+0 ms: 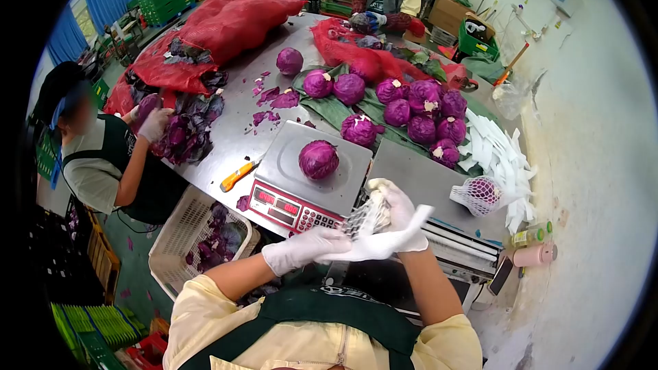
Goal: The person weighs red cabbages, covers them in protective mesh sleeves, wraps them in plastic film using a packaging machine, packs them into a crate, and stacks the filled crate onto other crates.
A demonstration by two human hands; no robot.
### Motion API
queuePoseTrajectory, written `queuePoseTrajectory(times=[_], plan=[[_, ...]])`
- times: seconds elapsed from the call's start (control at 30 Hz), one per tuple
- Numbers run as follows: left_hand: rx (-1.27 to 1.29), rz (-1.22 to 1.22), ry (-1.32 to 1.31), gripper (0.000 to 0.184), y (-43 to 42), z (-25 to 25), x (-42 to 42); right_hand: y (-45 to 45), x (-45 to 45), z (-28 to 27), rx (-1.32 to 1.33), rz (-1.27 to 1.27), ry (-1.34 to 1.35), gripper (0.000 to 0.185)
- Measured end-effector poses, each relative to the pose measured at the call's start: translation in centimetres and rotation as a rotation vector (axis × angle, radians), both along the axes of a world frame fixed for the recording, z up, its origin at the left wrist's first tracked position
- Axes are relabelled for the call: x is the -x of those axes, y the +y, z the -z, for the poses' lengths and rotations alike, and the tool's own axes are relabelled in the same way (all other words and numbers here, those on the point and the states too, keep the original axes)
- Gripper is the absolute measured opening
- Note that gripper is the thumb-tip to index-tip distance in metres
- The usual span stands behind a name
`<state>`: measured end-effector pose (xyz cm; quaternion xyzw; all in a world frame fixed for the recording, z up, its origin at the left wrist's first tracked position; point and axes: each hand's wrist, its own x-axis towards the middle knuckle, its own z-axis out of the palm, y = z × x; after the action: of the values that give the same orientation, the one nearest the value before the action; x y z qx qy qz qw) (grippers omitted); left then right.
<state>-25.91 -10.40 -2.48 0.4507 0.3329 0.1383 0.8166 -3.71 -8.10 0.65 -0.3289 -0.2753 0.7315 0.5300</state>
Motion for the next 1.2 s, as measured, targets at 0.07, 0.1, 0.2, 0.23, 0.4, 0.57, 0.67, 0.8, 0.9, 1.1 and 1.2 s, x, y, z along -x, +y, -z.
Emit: queuePoseTrajectory(times=[0.07, 0.1, 0.2, 0.23, 0.4, 0.57, 0.67, 0.8, 0.9, 1.1, 1.2], plan=[[-0.097, -0.232, -0.154, 0.021, 2.3, 2.8, 2.1, 0.9, 0.9, 1.3, -0.116, -0.201, -0.263, 0.025], [-0.088, -0.399, -0.263, 0.021, 3.8, 4.4, 2.7, 1.1, 1.7, 1.7, -0.224, -0.408, -0.527, 0.029], [0.144, -0.751, -0.309, 0.016, 7.9, 3.0, 4.1, 6.4, 2.4, 3.8, -0.360, -0.636, -1.134, 0.034], [0.096, -0.868, -0.151, 0.016, 8.9, 2.2, 4.4, 7.7, 3.5, 2.1, -0.295, -0.515, -1.300, 0.027], [-0.979, -0.834, 0.861, 0.023, 16.9, 5.2, 7.7, 22.3, 3.5, 10.6, -0.257, -0.020, -1.440, 0.037], [-1.025, -0.459, 1.046, 0.023, 16.3, 9.8, 6.1, 18.7, 6.7, 13.0, 0.086, -0.048, -0.970, 0.038], [-0.808, -0.675, 0.404, 0.030, 14.4, 12.0, 6.5, 12.7, 9.8, 7.1, 0.127, 0.153, -0.665, 0.036], [0.393, -0.588, -0.553, 0.057, 8.6, 5.3, 7.0, 5.5, 10.6, 1.8, -0.080, 0.105, -0.831, 0.027], [0.513, -0.587, -0.510, 0.076, 4.5, 2.5, 7.5, 1.5, 9.1, -1.5, -0.154, 0.058, -0.645, 0.019], [0.270, -0.249, -0.547, 0.075, 0.8, 4.0, 7.1, -4.5, 6.7, -4.5, 0.091, -0.495, -0.270, 0.029], [0.284, -0.422, -0.492, 0.074, -0.9, 0.0, 5.6, -4.8, 5.6, -3.3, 0.113, -0.220, -0.228, 0.015]])
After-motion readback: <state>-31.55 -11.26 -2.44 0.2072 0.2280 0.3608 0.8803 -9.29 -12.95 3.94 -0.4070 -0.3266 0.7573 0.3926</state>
